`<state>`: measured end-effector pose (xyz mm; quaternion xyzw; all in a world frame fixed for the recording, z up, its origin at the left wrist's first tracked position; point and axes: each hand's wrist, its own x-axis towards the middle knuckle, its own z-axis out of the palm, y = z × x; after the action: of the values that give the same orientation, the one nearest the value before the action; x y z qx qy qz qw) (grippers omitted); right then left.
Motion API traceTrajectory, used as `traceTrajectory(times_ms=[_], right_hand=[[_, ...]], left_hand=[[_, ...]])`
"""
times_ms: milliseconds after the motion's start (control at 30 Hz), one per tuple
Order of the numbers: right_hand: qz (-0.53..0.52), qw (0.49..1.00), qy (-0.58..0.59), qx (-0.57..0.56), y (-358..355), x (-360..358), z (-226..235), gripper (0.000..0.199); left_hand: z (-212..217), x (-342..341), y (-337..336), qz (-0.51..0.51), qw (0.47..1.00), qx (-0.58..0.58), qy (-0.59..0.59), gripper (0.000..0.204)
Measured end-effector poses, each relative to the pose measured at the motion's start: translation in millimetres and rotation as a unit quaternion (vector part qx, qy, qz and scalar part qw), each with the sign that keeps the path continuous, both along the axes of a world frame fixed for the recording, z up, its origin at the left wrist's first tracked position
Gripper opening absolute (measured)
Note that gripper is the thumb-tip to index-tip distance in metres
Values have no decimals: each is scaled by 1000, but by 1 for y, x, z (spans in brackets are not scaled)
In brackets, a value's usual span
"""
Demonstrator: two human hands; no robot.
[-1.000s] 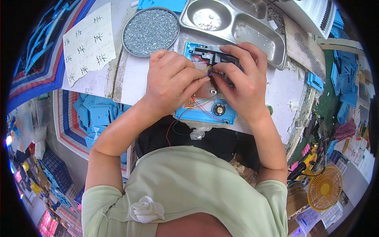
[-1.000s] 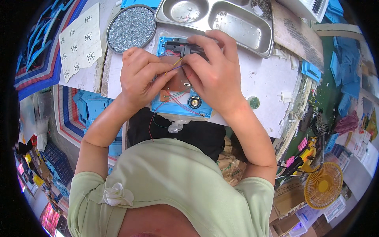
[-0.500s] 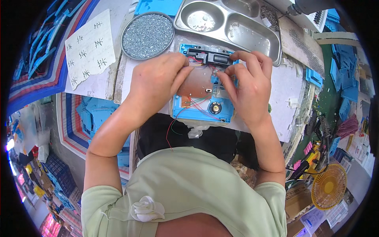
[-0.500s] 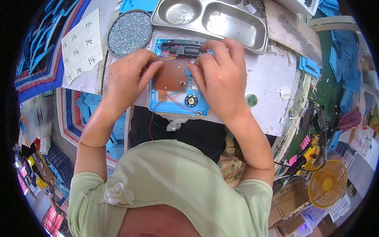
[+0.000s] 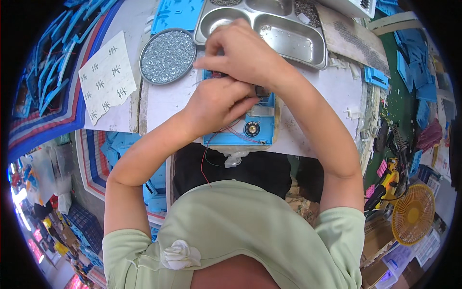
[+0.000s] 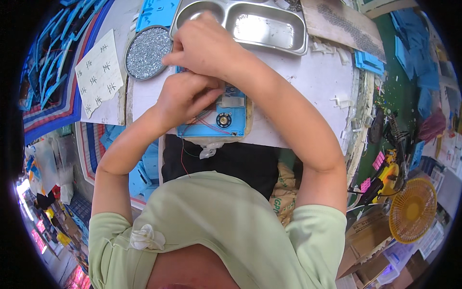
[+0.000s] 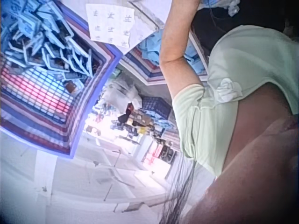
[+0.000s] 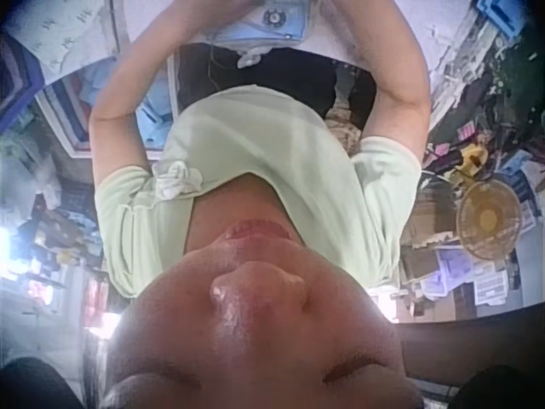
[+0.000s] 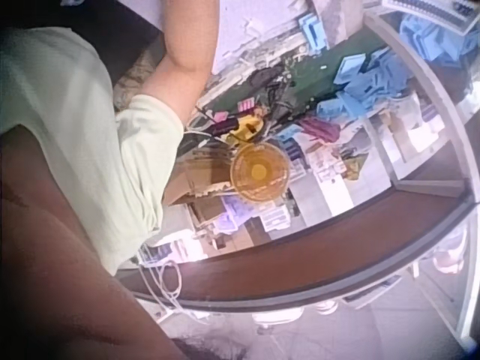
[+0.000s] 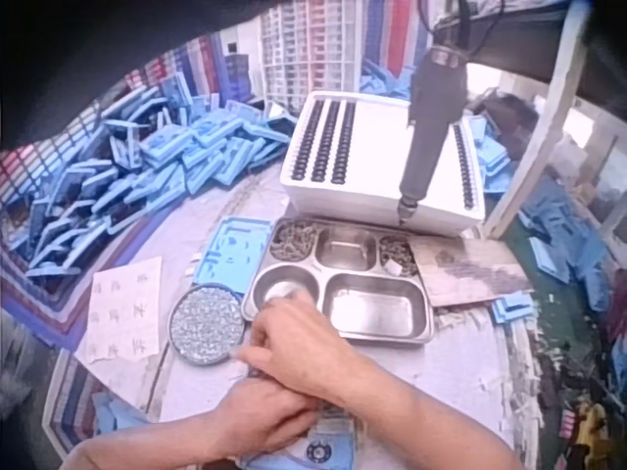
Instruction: Assembling electronic components, soldering wires, and drilling holes in a blue plastic toy enclosure.
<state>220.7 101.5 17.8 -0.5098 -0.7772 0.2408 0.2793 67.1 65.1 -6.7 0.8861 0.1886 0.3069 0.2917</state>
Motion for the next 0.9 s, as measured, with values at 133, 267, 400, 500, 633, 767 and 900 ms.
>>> traceTrajectory(times_ms=[133,267,400,500,633,767,900], right_hand=[[-103,968,65,220,-59,58,41,21],[-405,877,202,162,-181,147,20,8],[-588,681,413,143,-298,219,-13,33],[-595,627,478,157,-343,241,-14,26],[-617,649,393,207,-343,266,-5,24],[-653,630,342,242,-334,283,7,29],[-685,584,291,323,-342,257,18,26]], left_hand=[[11,10,-6,68,972,-223,-3,15],[13,11,-11,93,939,-330,-18,11],[8,14,-8,106,952,-288,-25,11],[10,16,-6,102,962,-254,0,11],[14,19,-5,83,983,-160,32,10],[16,19,-4,49,993,-97,39,12],[22,16,-6,41,986,-147,62,11]])
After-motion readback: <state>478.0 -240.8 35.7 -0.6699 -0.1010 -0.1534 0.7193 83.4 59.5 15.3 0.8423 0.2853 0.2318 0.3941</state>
